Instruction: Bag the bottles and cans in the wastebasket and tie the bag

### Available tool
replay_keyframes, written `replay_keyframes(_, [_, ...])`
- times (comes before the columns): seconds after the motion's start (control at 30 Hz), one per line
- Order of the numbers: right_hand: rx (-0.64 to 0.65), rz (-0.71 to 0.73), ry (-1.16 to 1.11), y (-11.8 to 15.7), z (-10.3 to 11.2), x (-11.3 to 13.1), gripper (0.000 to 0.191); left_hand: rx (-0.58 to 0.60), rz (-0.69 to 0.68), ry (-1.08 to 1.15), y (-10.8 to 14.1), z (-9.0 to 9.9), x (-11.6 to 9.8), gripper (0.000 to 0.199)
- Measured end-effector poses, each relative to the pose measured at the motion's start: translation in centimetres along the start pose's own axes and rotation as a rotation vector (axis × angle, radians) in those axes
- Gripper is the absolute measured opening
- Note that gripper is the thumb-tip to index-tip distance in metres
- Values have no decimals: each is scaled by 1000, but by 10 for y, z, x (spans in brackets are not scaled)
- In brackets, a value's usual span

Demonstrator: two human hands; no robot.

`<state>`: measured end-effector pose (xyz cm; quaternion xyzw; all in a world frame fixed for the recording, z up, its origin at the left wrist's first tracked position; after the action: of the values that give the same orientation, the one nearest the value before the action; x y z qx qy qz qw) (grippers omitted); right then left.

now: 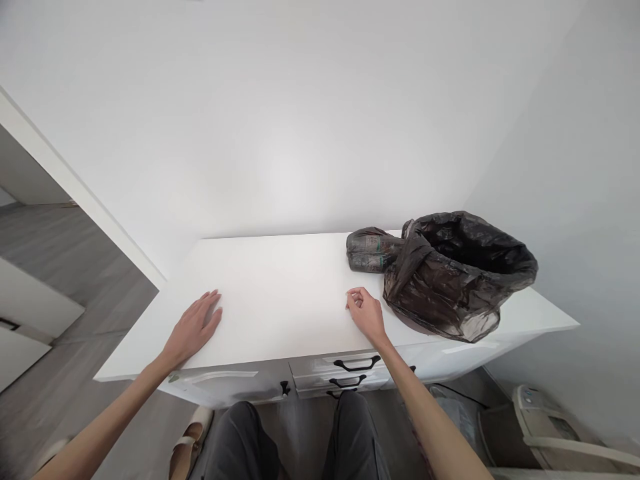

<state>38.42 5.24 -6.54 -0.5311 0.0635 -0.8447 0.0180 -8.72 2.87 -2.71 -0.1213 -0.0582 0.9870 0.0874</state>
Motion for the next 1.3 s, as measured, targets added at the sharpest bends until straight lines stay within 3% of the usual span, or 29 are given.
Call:
replay_keyframes(1.07, [-15, -19, -2, 2, 2, 5, 28, 25, 14, 3, 0, 0, -1, 62])
replay_keyframes(1.3, [-221, 94, 74, -6, 8, 0, 43, 11, 2, -1, 1, 2, -3, 59])
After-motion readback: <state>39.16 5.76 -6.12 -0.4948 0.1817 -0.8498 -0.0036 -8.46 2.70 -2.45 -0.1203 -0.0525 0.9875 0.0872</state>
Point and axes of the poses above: each hand's wrist, its own y-axis away from the middle knuckle, its own z-axis out of the back of the hand, x = y × z, the point moved 3 cm from there along -y, towards the middle knuckle, and after that the axes turned 9 degrees about x, right-handed, at the moved point
